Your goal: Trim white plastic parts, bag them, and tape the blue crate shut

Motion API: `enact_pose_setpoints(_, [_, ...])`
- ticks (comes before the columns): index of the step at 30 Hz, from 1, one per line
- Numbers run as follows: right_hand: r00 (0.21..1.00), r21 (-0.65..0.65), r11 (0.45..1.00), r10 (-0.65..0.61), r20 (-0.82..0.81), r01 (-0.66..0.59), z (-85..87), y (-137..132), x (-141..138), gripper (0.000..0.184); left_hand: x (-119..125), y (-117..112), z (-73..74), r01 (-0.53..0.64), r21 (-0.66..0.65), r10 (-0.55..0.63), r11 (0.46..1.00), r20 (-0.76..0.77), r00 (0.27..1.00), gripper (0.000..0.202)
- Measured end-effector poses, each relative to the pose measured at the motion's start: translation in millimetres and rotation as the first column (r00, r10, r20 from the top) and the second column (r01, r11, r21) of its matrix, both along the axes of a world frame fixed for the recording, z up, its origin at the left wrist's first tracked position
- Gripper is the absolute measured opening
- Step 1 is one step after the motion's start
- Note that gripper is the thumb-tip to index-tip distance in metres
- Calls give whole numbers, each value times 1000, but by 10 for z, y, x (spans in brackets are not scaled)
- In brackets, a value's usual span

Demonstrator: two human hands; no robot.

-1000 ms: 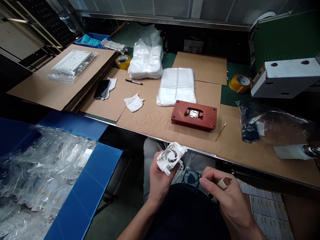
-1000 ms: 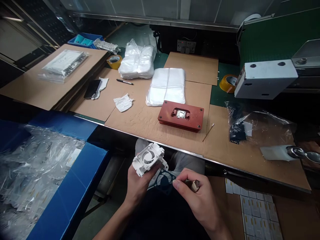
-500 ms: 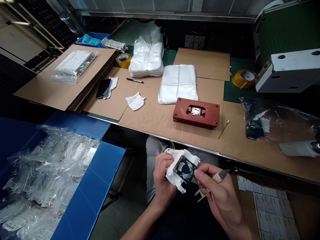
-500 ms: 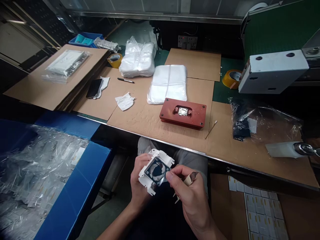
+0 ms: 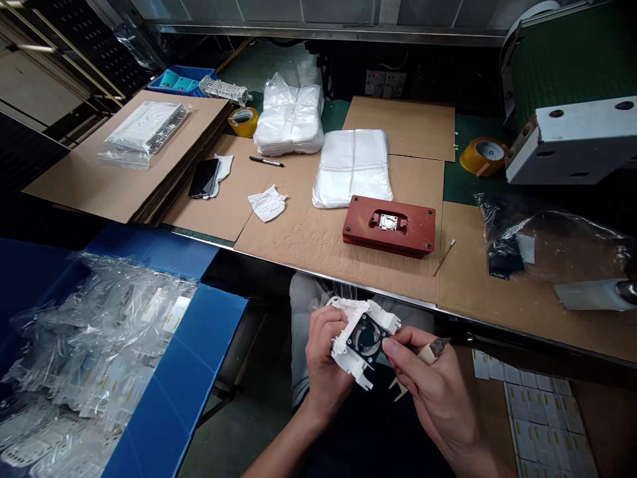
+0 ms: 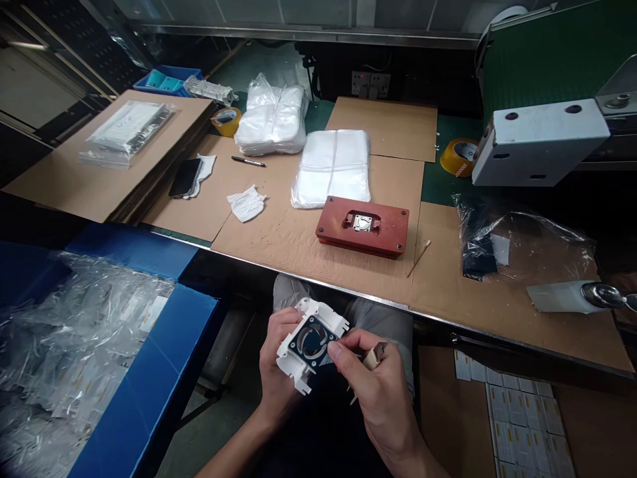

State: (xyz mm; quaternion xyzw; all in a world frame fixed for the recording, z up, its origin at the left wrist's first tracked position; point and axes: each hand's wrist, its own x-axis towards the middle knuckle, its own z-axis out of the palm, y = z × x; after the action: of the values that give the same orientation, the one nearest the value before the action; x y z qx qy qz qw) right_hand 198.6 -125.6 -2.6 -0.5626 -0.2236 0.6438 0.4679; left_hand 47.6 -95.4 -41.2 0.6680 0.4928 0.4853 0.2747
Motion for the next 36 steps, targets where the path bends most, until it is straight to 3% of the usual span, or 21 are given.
enact_pose_setpoints(8, [1000, 12, 1000, -5, 17, 5, -9, 9, 12, 35, -4, -6, -44, 12, 7, -12, 1000, 0, 1000, 19])
enact_pose_setpoints(21, [990, 0, 995, 98, 106, -98, -67, 32, 49, 37, -16, 0, -26, -2, 18, 3, 1000, -43, 999, 19])
enact_pose_setpoints(24, [988, 27, 994, 98, 120, -101, -116, 17, 94, 34, -23, -10, -22, -14, -22, 13, 1000, -22, 1000, 18])
enact_pose_setpoints(26, [987, 67, 996, 47, 156, -58, -200, 15, 170, 30, -14, -16, -17, -30, -146, 37, 989, 46, 998, 20])
enact_pose_setpoints(28, [969, 108, 994, -31, 244, 5, -323, 12, 277, 28, 18, -5, -10, -51, -387, 134, 921, 189, 973, 27])
enact_pose_setpoints(31, [955, 132, 991, -61, 289, 23, -521, -32, 445, 38, 124, 74, 14, 70, -708, 367, 702, 444, 817, 41])
enact_pose_setpoints(33, [986, 128, 992, -21, 166, 0, -621, -90, 519, 53, 231, 161, 45, 191, -752, 447, 630, 553, 703, 47])
enact_pose_setpoints(36, [995, 151, 988, -12, -98, 27, -699, -175, 555, 70, 408, 272, 110, 287, -748, 465, 598, 616, 636, 59])
